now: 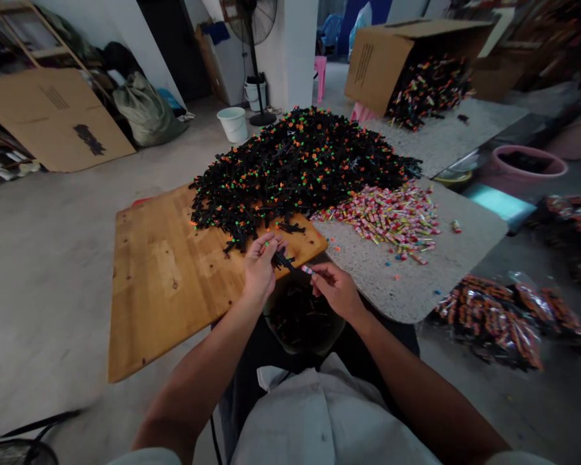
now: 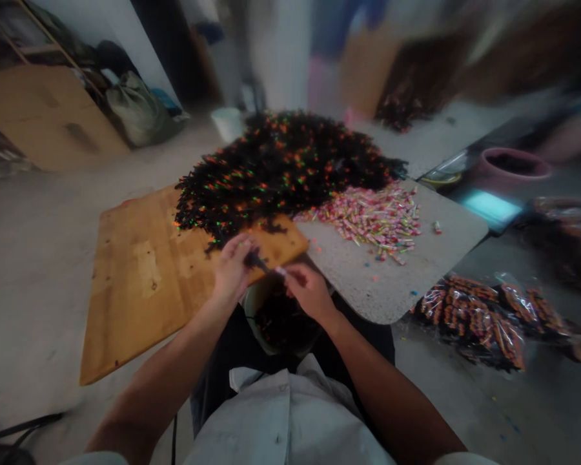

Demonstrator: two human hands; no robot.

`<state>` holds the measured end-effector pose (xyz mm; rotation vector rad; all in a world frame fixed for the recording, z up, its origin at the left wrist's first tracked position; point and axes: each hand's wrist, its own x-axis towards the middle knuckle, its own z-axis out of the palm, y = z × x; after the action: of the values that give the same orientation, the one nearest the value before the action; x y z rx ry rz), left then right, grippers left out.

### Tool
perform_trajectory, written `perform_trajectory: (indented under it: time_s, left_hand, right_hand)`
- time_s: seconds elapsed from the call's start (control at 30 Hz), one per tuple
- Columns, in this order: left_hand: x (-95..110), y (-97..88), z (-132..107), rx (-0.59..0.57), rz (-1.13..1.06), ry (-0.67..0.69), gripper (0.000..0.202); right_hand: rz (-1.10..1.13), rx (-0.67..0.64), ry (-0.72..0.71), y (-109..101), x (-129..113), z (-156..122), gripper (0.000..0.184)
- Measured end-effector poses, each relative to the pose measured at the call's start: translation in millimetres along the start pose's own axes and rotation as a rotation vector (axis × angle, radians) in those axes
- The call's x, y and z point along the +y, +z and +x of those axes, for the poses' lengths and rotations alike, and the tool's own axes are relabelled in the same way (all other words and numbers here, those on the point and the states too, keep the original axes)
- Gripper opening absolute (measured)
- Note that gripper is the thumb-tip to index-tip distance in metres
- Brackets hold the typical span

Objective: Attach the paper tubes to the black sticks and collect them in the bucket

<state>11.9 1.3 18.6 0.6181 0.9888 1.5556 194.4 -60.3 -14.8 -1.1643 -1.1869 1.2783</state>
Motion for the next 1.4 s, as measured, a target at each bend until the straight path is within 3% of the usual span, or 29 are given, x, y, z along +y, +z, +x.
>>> perform_trajectory:
  time_s: [0.33,0.6,0.67,0.83,0.9,1.2,1.3,1.4]
  left_hand:
    - [-5,17.0,0,0.253,0.091,0.085,0.036]
    - [-5,9.2,1,0.278,0.123,0.063,0.033]
    - [-5,8.7,0,0.272,0.145,0.067,0.034]
    - [-4,14.7,-2,0.282,0.194,0.090,0.028]
    - [-4,17.9,-4,0.280,0.211,0.093,0.026]
    - [0,22.8,-11,0.248,0.234,0.132,0.024]
    - [-1,21.1,-10,0.265,0.208,0.125,0.025]
    - [-3,16.9,-9,0.297,0.177,0.096,0.028]
  right_hand:
    - [0.054,0.094,-0.026,48,-3,-29,0.025]
    - [-0.203,0.119,-0.151,51,4,-36,0.021]
    - [-0.120,0.105,-0.093,51,6,-35,0.021]
    - [0.360,0.009,0.162,54,8,-29,0.030]
    - [0.435,-0.007,0.194,53,9,-27,0.031]
    - [-0.094,0.045,-0.141,41,9,-43,0.021]
    - [-0.092,0.063,-0.116,47,6,-44,0.020]
    - [0.040,0.100,0.009,57,3,-44,0.022]
